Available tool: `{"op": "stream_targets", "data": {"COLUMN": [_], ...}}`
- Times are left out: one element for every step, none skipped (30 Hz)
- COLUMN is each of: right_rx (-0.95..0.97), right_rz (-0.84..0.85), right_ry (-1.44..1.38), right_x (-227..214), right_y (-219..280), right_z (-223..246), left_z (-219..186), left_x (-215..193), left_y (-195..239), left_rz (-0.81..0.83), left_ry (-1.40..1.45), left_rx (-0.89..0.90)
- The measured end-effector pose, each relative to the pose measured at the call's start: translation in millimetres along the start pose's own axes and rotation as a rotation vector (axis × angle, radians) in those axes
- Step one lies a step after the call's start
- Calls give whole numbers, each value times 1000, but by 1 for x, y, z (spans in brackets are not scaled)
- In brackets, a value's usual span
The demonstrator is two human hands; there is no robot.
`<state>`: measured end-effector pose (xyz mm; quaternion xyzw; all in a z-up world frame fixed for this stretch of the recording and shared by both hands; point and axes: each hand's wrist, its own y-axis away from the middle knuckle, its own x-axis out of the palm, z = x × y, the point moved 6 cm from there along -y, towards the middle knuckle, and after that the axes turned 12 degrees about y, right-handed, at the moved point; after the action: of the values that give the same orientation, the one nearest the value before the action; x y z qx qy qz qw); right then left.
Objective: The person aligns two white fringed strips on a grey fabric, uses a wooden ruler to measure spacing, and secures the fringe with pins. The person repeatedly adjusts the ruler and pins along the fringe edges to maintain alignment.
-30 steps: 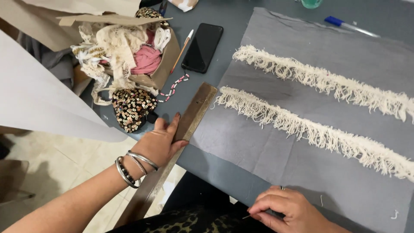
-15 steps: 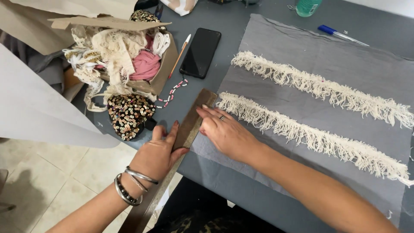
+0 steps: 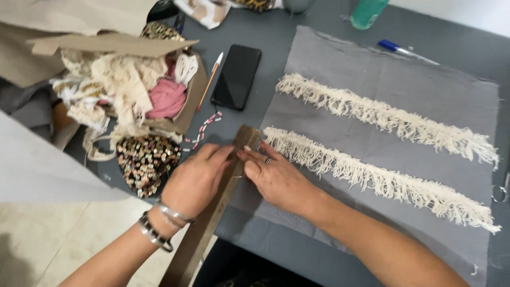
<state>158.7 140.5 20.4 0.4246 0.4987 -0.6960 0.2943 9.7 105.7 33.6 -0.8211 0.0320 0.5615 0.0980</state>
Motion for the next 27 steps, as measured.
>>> {"op": "stream_targets", "data": {"right_rx": [8,1,-6,-6,-21,-31,-26,-16,-7,-4,-1,-3,-6,-24,-43,-37,-3,20,15,108,200,196,315,436,435,466,498], "right_rz": [-4,8,19,23,15,7,10,2,-6,2,-1,-2,8,5,2,2,-5,-5,4,48,93,95,58,20,20,3,-13], "right_ry": [14,14,14,21,32,40,44,49,54,48,52,50,39,97,154,152,105,55,50,85,121,122,38,-45,-42,-51,-60], "right_x": [-1,-1,0,5,10,14,19,23,28,31,34,38,32,26,20,13,5,-2,-9,-14,-20,-22,-27,-32,-32,-33,-35], "right_y": [-1,-1,-1,1,3,6,8,10,12,13,15,17,15,13,10,12,13,15,17,19,22,21,22,24,22,20,17], "right_z": [-3,-4,-4,-6,-8,-10,-11,-14,-16,-17,-18,-17,-14,-11,-7,-8,-10,-11,-18,-32,-45,-53,-68,-83,-86,-92,-98], "left_z": [2,0,1,2,4,6,9,13,18,19,20,21,22,22,21,19,17,14,15,17,18,19,21,22,23,25,27], "left_x": [6,9,12,21,27,34,44,55,66,70,71,73,74,73,71,66,62,59,60,60,60,63,65,67,68,70,71], "left_y": [-18,-31,-43,-52,-61,-71,-76,-81,-85,-87,-88,-86,-83,-82,-81,-81,-80,-77,-77,-77,-77,-77,-77,-77,-75,-76,-77], "left_rz": [-3,-75,-147,-150,-191,-226,-223,-213,-203,-198,-228,-261,-259,-267,-274,-268,-247,-235,-239,-239,-240,-244,-262,-278,-280,-272,-265], "left_ry": [1,269,538,543,588,632,638,611,585,592,589,584,590,599,608,609,636,666,671,689,708,709,712,717,718,720,723], "left_rx": [16,62,107,112,113,113,117,116,115,109,135,154,139,150,162,162,166,159,150,146,142,141,135,131,133,108,83]}}
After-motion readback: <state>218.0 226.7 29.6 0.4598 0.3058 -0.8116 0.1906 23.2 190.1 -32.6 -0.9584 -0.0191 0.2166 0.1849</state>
